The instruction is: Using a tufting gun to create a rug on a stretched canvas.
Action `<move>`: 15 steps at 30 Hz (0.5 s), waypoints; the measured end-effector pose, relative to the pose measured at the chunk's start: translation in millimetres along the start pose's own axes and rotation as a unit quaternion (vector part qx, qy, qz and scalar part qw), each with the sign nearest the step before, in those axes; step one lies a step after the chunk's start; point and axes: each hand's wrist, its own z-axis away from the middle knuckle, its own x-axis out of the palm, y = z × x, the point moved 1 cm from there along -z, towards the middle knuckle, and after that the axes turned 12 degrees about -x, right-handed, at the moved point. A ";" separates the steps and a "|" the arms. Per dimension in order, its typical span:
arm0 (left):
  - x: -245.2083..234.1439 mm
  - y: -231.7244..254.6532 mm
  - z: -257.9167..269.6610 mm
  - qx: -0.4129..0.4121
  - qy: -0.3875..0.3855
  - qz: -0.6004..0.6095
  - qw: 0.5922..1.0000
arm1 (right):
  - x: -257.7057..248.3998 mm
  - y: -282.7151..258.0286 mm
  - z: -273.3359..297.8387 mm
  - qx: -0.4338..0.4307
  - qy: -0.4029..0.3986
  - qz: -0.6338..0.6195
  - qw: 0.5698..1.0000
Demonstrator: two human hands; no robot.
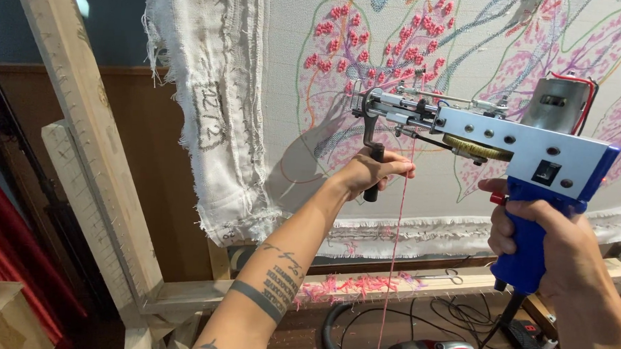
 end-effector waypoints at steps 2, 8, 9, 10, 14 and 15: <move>-2.0 -1.6 -2.5 0.008 -0.003 -0.005 1.000 | 1.3 0.2 -1.8 0.008 0.005 -0.012 1.000; -8.7 -1.7 -4.4 -0.033 0.029 -0.026 0.999 | 7.1 3.9 -10.5 -0.012 -0.007 0.007 1.000; -9.4 -1.2 -4.5 -0.035 0.031 -0.019 0.999 | 9.8 2.7 -10.9 -0.008 -0.002 0.004 1.000; -10.2 -0.8 -4.5 -0.037 0.033 -0.012 0.999 | 12.6 1.6 -11.3 -0.004 0.004 0.002 1.000; -10.8 2.3 -4.2 -0.034 0.036 -0.020 0.999 | 16.5 0.9 -13.8 0.012 0.010 -0.005 1.000; -11.0 1.5 -4.3 -0.048 0.040 -0.014 0.998 | 18.3 -0.5 -13.3 0.014 0.013 -0.003 1.000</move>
